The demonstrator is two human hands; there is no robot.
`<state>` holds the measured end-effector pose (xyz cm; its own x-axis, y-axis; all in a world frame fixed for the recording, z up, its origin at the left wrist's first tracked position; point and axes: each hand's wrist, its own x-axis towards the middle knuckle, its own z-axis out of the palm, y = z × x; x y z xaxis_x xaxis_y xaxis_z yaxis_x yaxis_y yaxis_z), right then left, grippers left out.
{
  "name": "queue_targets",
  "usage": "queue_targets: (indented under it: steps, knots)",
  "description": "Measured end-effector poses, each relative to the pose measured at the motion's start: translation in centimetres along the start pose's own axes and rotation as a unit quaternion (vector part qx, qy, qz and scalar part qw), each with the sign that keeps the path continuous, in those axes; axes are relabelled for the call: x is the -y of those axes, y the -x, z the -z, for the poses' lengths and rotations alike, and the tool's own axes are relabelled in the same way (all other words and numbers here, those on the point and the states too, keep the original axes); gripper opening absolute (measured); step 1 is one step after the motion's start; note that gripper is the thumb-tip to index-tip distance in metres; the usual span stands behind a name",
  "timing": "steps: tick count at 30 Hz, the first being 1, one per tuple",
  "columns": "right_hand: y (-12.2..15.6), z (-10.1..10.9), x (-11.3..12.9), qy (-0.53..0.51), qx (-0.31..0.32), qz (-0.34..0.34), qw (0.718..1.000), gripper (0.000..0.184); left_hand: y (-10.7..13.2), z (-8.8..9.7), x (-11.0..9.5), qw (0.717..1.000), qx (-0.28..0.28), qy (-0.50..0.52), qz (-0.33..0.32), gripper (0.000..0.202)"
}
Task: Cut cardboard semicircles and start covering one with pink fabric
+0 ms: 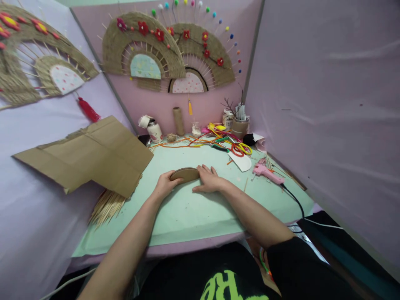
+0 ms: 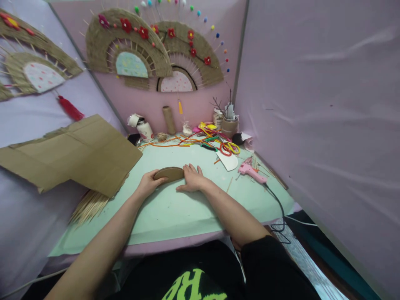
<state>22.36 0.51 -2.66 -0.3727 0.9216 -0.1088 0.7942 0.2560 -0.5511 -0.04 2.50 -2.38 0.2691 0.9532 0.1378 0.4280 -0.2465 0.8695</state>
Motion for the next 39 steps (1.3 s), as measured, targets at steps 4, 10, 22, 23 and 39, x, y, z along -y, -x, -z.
queue_targets:
  steps: [4, 10, 22, 23, 39]
  knots:
    - [0.1, 1.0, -0.3, -0.021, -0.018, 0.004, 1.0, 0.109, 0.0, 0.3, -0.2, 1.0, -0.013, 0.016, 0.018, 0.032]
    - [0.2, 2.9, -0.2, -0.166, -0.115, 0.063, 0.977, 0.072, 0.3, 1.1, -0.6, 0.989, -0.036, 0.129, 0.061, 0.052]
    - [0.0, 1.6, 2.0, -0.272, -0.189, 0.129, 0.935, 0.02, 0.6, 1.0, -1.5, 0.986, -0.004, 0.157, 0.057, 0.052]
    - [0.0, 1.5, 2.1, -0.272, -0.191, 0.126, 0.935, 0.019, 0.6, 0.9, -1.6, 0.986, -0.005, 0.155, 0.057, 0.051]
    - [0.0, 1.2, 2.3, -0.304, -0.201, 0.111, 0.925, 0.019, 0.6, 1.2, -1.7, 0.992, -0.018, 0.12, 0.028, 0.034]
